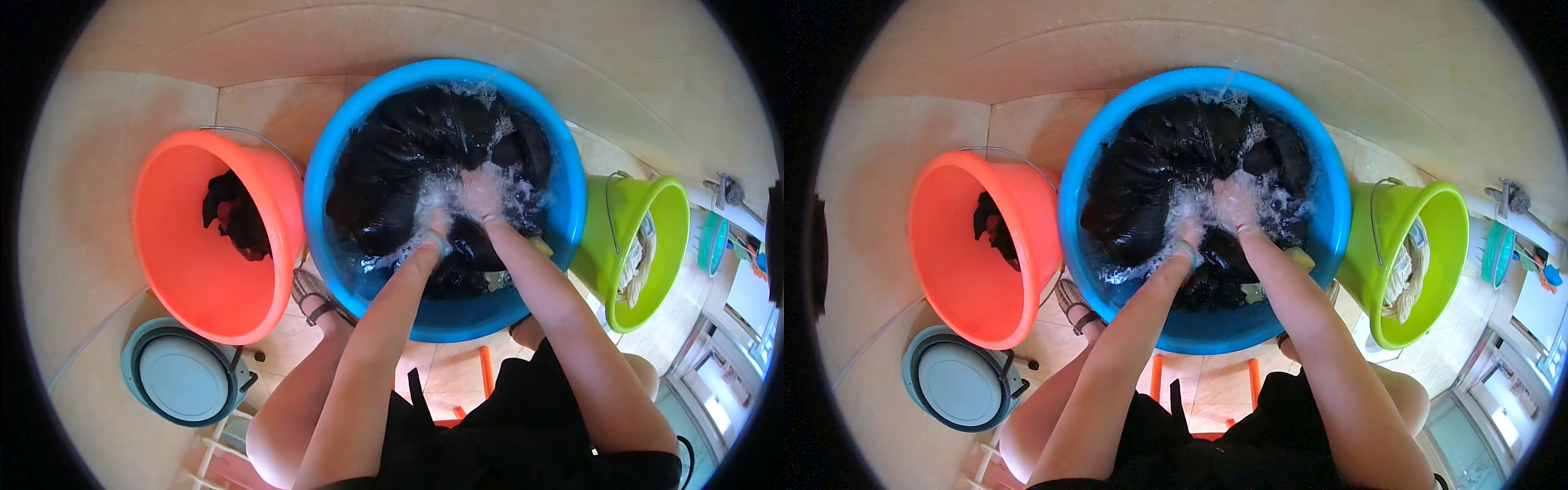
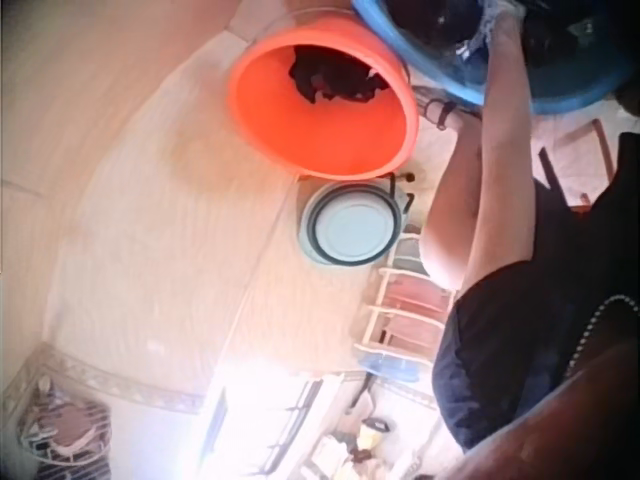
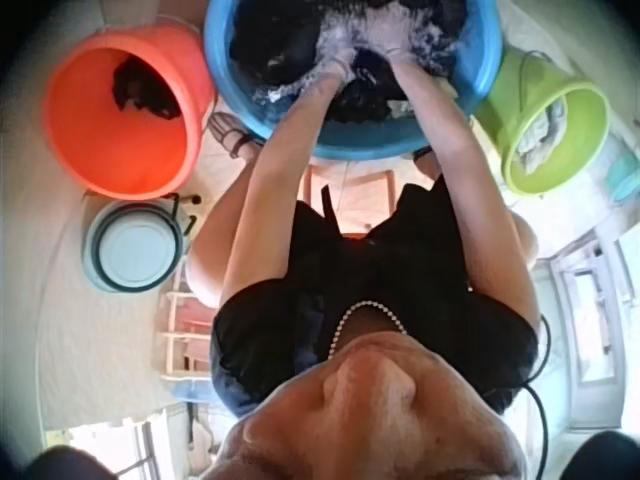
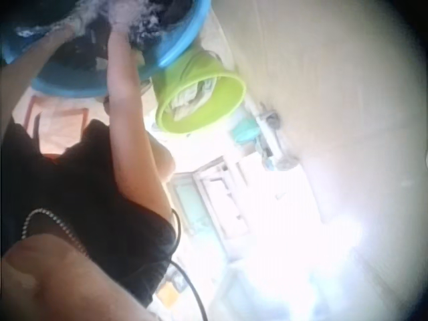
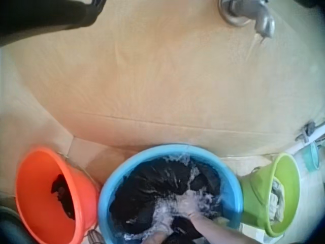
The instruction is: The person hand-washes various garments in a blue basin filled with soapy water, scrubbing and rinsing each item before transferring it to a green bucket. The person handles light-colored and dark-colored clothes, including a white shirt and dark pants, one at a time.
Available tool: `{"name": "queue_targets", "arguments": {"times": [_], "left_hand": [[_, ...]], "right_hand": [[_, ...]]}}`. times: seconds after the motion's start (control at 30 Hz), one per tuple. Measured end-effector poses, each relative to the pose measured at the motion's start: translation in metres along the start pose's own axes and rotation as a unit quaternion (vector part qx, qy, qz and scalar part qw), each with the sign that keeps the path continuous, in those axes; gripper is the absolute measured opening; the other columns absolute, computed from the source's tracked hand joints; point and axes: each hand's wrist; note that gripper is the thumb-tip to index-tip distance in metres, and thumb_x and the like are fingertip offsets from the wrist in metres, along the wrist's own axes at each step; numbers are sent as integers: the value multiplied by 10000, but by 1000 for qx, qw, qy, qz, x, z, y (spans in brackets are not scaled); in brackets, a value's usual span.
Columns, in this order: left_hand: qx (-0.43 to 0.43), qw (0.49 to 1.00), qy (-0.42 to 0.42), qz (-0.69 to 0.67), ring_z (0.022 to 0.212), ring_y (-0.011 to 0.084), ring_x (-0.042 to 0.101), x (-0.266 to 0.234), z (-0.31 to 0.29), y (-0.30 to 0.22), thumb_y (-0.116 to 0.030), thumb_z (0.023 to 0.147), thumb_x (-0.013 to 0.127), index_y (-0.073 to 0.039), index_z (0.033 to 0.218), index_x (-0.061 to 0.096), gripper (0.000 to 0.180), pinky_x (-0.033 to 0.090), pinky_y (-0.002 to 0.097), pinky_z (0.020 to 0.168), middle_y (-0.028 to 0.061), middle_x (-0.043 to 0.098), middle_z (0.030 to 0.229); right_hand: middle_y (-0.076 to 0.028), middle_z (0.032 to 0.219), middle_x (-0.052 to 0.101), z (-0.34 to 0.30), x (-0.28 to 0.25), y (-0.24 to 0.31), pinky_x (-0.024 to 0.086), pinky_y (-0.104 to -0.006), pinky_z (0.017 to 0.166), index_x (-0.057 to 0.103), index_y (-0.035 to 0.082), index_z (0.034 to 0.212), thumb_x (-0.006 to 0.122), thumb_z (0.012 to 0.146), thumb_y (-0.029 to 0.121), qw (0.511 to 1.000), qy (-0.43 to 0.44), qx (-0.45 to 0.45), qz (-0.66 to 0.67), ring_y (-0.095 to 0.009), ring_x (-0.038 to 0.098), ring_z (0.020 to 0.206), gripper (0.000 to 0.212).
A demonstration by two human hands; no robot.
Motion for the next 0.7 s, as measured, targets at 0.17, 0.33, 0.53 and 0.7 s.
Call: {"name": "queue_targets", "arguments": {"times": [0.17, 0.33, 0.53, 0.7], "left_hand": [[-69, 990, 57, -106, 1057, 252, 596, 32, 23, 23, -151, 969, 406, -30, 1189, 636, 340, 396, 356, 1009, 120, 668, 1097], [-63, 920, -82, -378, 1273, 194, 436, -62, -44, -40, -122, 982, 486, -65, 1396, 447, 420, 310, 292, 1087, 111, 481, 1383], [-152, 681, -117, -707, 1373, 201, 280, -110, -97, -105, -475, 969, 488, -209, 1506, 268, 639, 235, 354, 1128, 87, 290, 1507], [-136, 514, 62, -845, 1336, 260, 371, -156, -90, -129, -732, 864, 390, -311, 1522, 182, 809, 298, 453, 1107, 96, 371, 1474]], "right_hand": [[-167, 897, 672, 6, -10, -4, 498, -450, 797, 696, 109, 974, 567, 837, 253, 998, 33, -47, -18, -333, 644, 853, 237], [-122, 1143, 610, -27, -64, 13, 476, -434, 867, 668, 78, 1013, 612, 742, 80, 991, -102, -48, 72, -346, 565, 1007, 277], [-108, 1193, 581, -106, -180, 27, 420, -382, 954, 630, 13, 989, 632, 641, -106, 901, -273, -126, 314, -337, 515, 1090, 368], [-116, 1216, 592, -175, -228, 42, 425, -389, 930, 592, 58, 1014, 669, 597, -77, 875, -246, -243, 339, -314, 535, 1073, 445]]}}
Point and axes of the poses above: each hand's wrist, its own z-axis towards the middle knuckle, its own x-axis out of the palm, y = z × x
